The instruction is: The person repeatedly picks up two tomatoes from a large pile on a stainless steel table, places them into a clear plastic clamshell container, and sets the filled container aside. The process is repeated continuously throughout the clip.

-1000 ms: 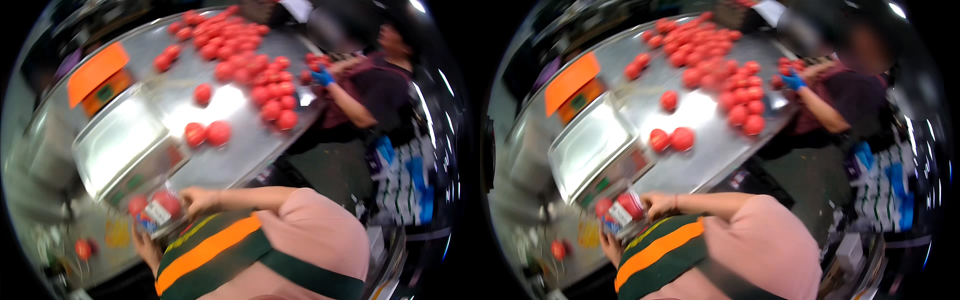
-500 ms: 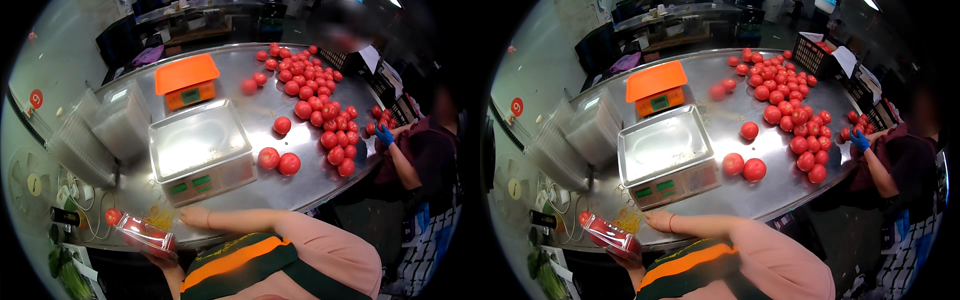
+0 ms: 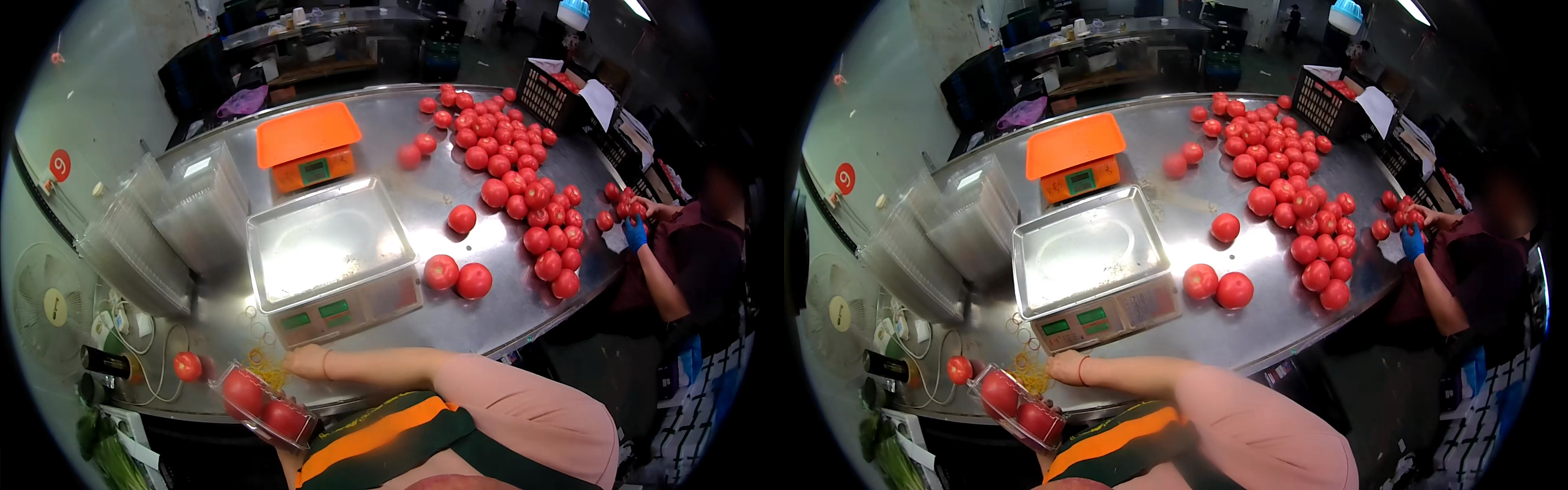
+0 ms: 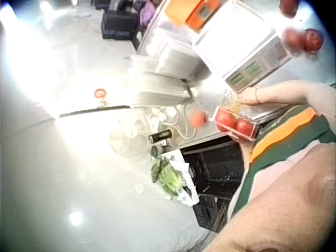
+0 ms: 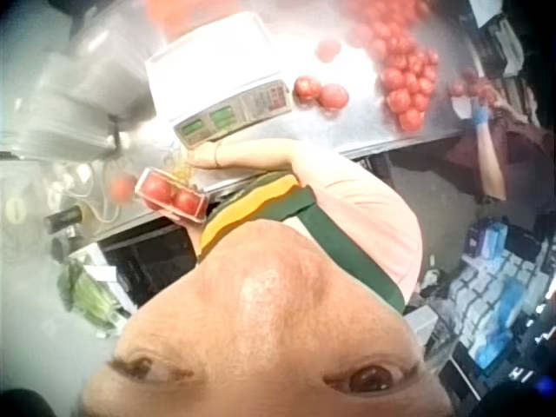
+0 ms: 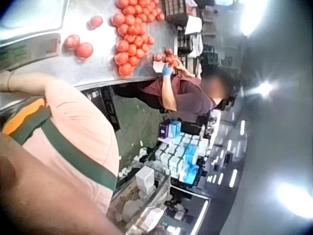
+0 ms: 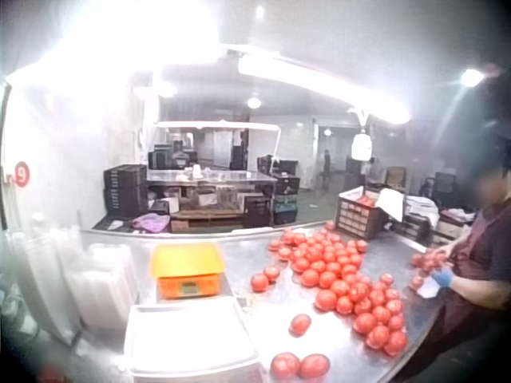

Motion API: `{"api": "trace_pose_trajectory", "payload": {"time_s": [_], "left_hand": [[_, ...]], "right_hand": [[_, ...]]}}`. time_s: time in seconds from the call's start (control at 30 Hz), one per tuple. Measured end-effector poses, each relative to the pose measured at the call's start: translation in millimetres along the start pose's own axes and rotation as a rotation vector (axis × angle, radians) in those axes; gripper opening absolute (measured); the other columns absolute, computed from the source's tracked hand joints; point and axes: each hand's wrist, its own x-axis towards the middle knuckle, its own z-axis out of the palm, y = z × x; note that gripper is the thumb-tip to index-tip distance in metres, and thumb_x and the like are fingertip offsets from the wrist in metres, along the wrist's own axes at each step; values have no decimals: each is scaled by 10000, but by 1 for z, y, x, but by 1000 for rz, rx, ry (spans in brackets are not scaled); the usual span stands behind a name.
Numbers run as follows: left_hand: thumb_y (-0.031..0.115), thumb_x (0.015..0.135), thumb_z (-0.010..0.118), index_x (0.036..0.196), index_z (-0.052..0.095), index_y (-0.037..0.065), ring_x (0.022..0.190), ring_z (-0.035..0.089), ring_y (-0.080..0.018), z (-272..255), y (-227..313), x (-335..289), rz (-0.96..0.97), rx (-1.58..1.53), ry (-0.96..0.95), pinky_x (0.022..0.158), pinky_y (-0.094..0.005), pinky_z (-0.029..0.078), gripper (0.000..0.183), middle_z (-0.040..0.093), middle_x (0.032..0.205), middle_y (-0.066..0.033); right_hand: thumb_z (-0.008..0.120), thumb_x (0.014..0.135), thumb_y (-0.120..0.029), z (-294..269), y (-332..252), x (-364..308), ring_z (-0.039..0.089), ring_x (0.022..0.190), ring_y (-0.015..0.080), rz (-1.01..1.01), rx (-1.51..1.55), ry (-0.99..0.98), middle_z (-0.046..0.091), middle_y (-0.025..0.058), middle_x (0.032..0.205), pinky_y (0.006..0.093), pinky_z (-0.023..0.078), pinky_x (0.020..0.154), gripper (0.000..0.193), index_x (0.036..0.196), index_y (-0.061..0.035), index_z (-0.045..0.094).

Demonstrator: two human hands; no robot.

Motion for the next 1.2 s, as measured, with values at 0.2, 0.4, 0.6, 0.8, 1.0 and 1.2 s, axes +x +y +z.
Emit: {"api": "trace_pose_trajectory", "payload": {"time_s": [0.2, 0.4, 0.6, 0.8, 1.0, 1.2], "left_hand": [[513, 873, 472, 1275, 412, 11, 1025, 538, -242, 70, -17, 12, 364, 497, -77, 864, -404, 459, 646, 527, 1165, -123], [434, 833, 602, 1305, 419, 48, 1084, 536, -279, 57, -17, 37, -72, 132, -349, 945, -407, 443, 636, 521, 1234, -141], [345, 846, 608, 1201, 552, 31, 1050, 558, -188, 58, -22, 36, -230, 425, -235, 930, -347, 426, 477, 592, 1156, -78], [285, 851, 623, 1246, 497, 12, 1009, 603, -205, 84, -66, 29, -576, 333, -302, 857, -369, 493, 497, 598, 1145, -126], [212, 847, 600, 1223, 501, -6, 946, 630, -216, 54, -39, -38, -219, -223, -206, 816, -354, 527, 446, 599, 1129, -148], [147, 775, 624, 1036, 603, 15, 820, 650, -230, -48, 101, -122, 235, 408, 299, 726, -365, 547, 294, 649, 964, -130]], "right_hand": [[582, 727, -208, -49, -20, -38, 610, 737, 323, 170, 241, 112, 600, 115, 822, 425, 485, 629, 111, 741, -118, 645], [560, 684, -21, -92, -45, -47, 569, 836, 353, 130, 283, 384, 609, 165, 853, 404, 477, 707, 151, 830, -30, 596], [562, 883, -242, -131, -11, -66, 601, 870, 180, 538, 1773, 322, 578, 131, 1127, 299, 523, 682, 490, 1310, -41, 428], [513, 895, -407, -221, 4, -5, 404, 520, 82, 174, 1530, -366, 590, 214, 1072, 211, 306, 431, 651, 1352, 25, 341], [762, 697, -425, -263, -91, -55, 623, 906, 323, -511, 759, -646, 591, 240, 1083, 373, 502, 805, 692, 1137, 67, 554], [566, 805, -117, -190, -46, -115, 577, 1032, 243, 179, 879, -309, 582, 150, 1142, 340, 461, 852, 465, 1248, 12, 500]]}}
